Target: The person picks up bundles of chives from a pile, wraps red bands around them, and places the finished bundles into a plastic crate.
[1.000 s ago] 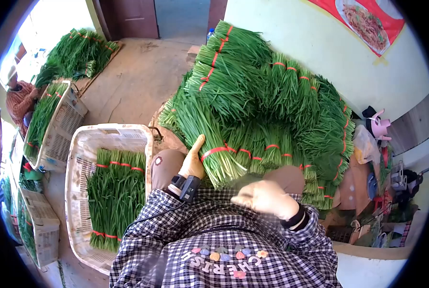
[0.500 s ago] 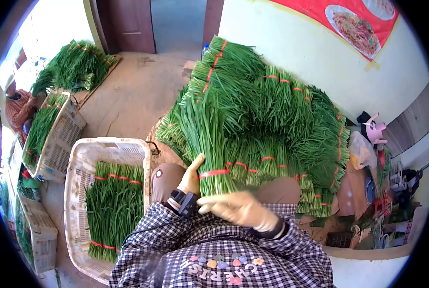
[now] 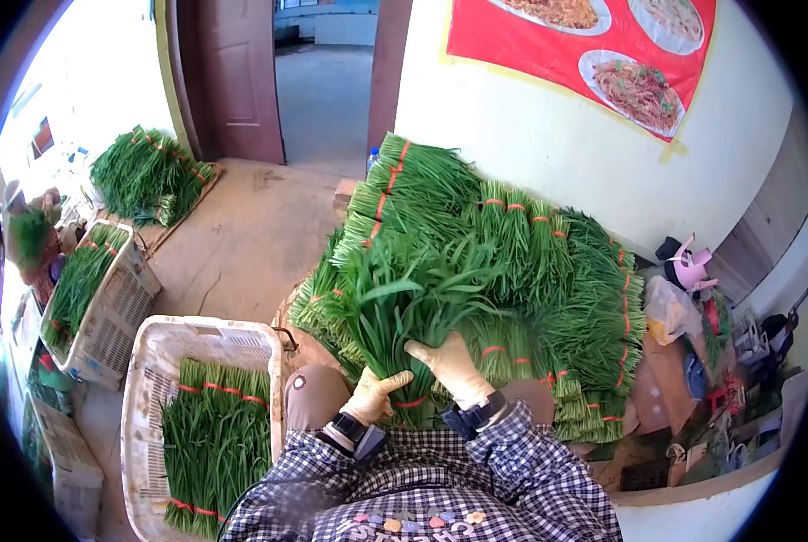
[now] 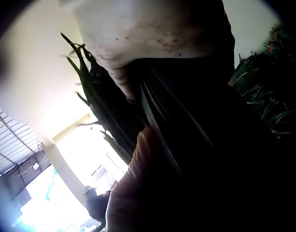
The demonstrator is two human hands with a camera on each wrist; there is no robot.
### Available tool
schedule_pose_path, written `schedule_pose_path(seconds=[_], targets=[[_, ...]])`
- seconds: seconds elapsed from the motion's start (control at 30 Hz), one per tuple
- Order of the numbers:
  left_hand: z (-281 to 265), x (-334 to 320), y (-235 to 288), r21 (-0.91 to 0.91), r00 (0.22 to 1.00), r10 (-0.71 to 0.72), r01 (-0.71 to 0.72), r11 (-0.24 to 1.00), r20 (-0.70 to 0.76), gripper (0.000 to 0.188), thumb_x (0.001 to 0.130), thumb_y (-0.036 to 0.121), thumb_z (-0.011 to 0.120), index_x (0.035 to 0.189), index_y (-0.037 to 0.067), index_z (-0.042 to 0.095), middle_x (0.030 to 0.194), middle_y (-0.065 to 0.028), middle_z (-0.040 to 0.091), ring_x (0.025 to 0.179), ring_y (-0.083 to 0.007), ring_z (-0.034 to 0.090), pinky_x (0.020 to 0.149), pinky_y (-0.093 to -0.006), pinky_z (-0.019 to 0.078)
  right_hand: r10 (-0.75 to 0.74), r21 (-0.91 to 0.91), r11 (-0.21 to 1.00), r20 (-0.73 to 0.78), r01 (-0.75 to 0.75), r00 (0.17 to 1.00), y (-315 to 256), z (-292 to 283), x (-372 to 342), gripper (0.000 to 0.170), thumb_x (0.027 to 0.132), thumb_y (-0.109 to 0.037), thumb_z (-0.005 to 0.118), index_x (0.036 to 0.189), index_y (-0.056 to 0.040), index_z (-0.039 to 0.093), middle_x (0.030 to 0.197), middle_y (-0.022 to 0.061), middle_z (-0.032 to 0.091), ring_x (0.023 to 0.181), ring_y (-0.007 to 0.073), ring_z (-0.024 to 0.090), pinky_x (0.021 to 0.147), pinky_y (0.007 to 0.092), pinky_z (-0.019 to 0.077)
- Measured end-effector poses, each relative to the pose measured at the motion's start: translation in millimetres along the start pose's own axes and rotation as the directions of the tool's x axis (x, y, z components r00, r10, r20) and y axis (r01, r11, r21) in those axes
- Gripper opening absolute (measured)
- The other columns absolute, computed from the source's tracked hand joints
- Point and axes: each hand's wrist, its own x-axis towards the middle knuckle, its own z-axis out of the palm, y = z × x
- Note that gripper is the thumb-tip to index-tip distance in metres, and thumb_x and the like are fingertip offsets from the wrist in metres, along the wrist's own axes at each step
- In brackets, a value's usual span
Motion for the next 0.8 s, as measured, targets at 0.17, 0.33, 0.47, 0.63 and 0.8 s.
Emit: schedule_pose_path(seconds=[0.17, 0.33, 0.47, 0.63, 0.8], targets=[[-6, 0, 0, -0.040, 0.999, -0.046, 0.045, 0.998, -0.010, 0.049, 0.094, 0.010, 0.080, 0.139, 0.007, 0.061, 0.126, -0.0028, 0.070, 0.108, -0.0154, 0.066, 0.090, -0.0324, 0.0544, -0.076, 0.163, 0.983, -0.034, 0.080, 0.997, -10, -3, -11, 0.031, 0.088, -0.010, 0.083, 0.112, 0.0046, 0.069, 0.105, 0.0044, 0.074, 0.096, 0.0165, 0.069, 0.092, 0.0323, 0.0557], [-4, 0, 3, -0.060, 0.998, -0.059, 0.057, 0.997, -0.026, 0.046, 0.096, 0.010, 0.078, 0.139, 0.008, 0.062, 0.127, -0.0028, 0.070, 0.112, -0.0163, 0.065, 0.093, -0.0327, 0.0536, -0.038, 0.170, 0.984, -0.039, 0.044, 0.998, -13, -4, -13, 0.037, 0.089, -0.011, 0.083, 0.118, 0.0046, 0.066, 0.111, 0.0050, 0.073, 0.097, 0.0164, 0.069, 0.092, 0.0318, 0.0556], [-4, -2, 8, -0.095, 0.986, -0.159, 0.153, 0.984, -0.051, 0.043, 0.096, 0.005, 0.076, 0.137, 0.005, 0.064, 0.130, -0.0029, 0.070, 0.118, -0.0161, 0.062, 0.104, -0.0336, 0.0490, -0.043, 0.085, 0.995, -0.014, 0.044, 0.999, -6, -6, -9, 0.040, 0.093, -0.013, 0.080, 0.125, 0.0041, 0.062, 0.115, 0.0053, 0.072, 0.099, 0.0164, 0.068, 0.093, 0.0314, 0.0550], [-6, 5, 16, -0.267, 0.990, -0.083, 0.050, 0.963, -0.115, 0.046, 0.100, 0.011, 0.072, 0.143, 0.005, 0.057, 0.138, -0.0073, 0.065, 0.122, -0.0221, 0.063, 0.106, -0.0377, 0.0501, -0.086, 0.190, 0.980, 0.133, 0.060, 0.987, 10, -13, -10, 0.121, 0.084, -0.040, 0.090, 0.167, -0.0042, 0.009, 0.163, 0.0170, 0.038, 0.149, 0.0283, 0.040, 0.123, 0.0412, 0.0333], [-21, 16, 19, -0.445, 0.990, -0.135, 0.107, 0.889, -0.033, 0.063, 0.101, 0.036, 0.072, 0.153, 0.009, 0.047, 0.145, -0.0113, 0.061, 0.136, -0.0296, 0.055, 0.116, -0.0509, 0.0432, 0.073, -0.462, 0.885, 0.263, 0.059, 0.962, 72, -9, -41, 0.133, 0.080, -0.049, 0.089, 0.168, -0.0051, 0.000, 0.167, 0.0309, 0.029, 0.156, 0.0369, 0.032, 0.127, 0.0422, 0.0278]])
